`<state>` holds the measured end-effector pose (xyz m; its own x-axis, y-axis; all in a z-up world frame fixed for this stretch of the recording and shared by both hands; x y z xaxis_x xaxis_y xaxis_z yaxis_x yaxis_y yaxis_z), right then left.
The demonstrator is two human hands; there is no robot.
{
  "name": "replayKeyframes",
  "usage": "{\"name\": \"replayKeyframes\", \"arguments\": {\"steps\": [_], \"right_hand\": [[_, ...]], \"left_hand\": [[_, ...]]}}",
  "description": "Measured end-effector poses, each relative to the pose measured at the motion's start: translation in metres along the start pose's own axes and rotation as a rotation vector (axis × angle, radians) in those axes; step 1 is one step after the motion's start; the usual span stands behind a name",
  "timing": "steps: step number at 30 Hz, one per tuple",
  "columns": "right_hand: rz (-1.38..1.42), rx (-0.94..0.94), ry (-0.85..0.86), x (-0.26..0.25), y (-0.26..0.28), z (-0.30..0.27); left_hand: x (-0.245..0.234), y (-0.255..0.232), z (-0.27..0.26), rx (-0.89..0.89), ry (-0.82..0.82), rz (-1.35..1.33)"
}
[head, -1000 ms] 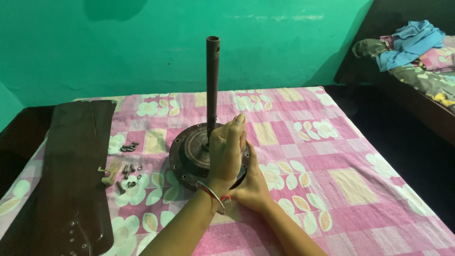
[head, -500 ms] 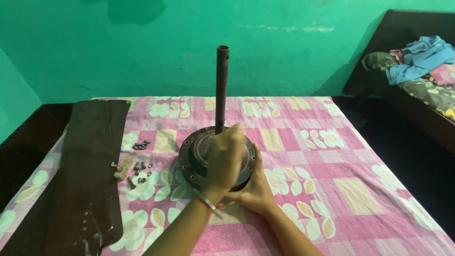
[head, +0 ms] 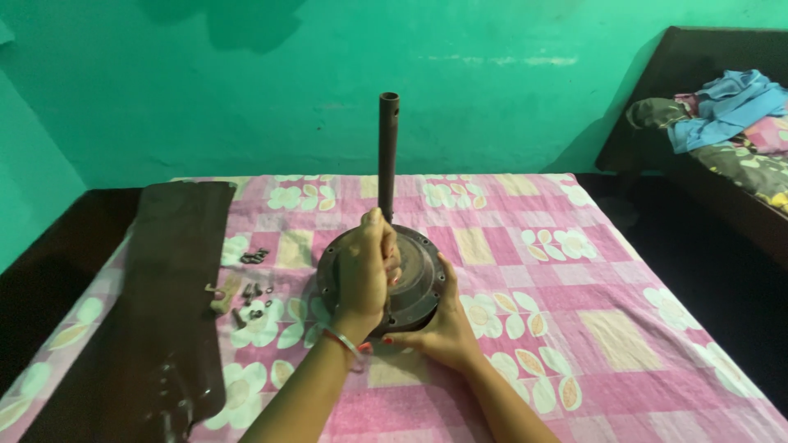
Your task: The person disassembles a ceiling fan motor housing by unscrewing the casing, separates the stator and rotor, then reassembles the motor by aligning the parts and tightening the screws with a screwdriver.
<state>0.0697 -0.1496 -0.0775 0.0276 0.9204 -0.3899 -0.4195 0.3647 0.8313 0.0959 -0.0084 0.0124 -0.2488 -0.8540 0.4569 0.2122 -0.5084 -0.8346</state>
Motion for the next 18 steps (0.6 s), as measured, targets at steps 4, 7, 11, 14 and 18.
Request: {"name": "replayKeyframes", "arguments": {"steps": [4, 7, 11, 14, 18], "right_hand": [[-0.017, 0.013, -0.006, 0.000, 0.001, -0.001], [-0.010, 0.077, -0.011, 0.002, -0.008, -0.003], [-0.049, -0.014, -0.023, 0.001, -0.006, -0.004], [-0.064, 0.017, -0.048, -0.001, -0.015, -0.005], [-0.064, 0.061, -0.073, -0.003, -0.017, -0.007]], "left_hand": [[0.013, -0.006, 0.001, 0.092, -0.026, 0.088], [0.019, -0.005, 0.001, 0.118, -0.023, 0.102], [0.022, -0.001, -0.001, 0.112, -0.042, 0.048], [0.033, 0.007, 0.001, 0.099, 0.073, 0.078], [0.030, 0.015, 0.012, 0.022, 0.061, 0.007]]}}
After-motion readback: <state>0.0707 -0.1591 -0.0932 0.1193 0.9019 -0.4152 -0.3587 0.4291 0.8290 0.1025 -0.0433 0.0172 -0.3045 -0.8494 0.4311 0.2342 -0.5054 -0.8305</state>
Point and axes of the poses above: each hand's wrist, its own z-axis towards the middle knuckle, its own x-axis out of the palm, y = z × x, the point moved 8 cm from there along z, towards the middle knuckle, and after that the axes turned 3 degrees about y, right-handed, at the moved point
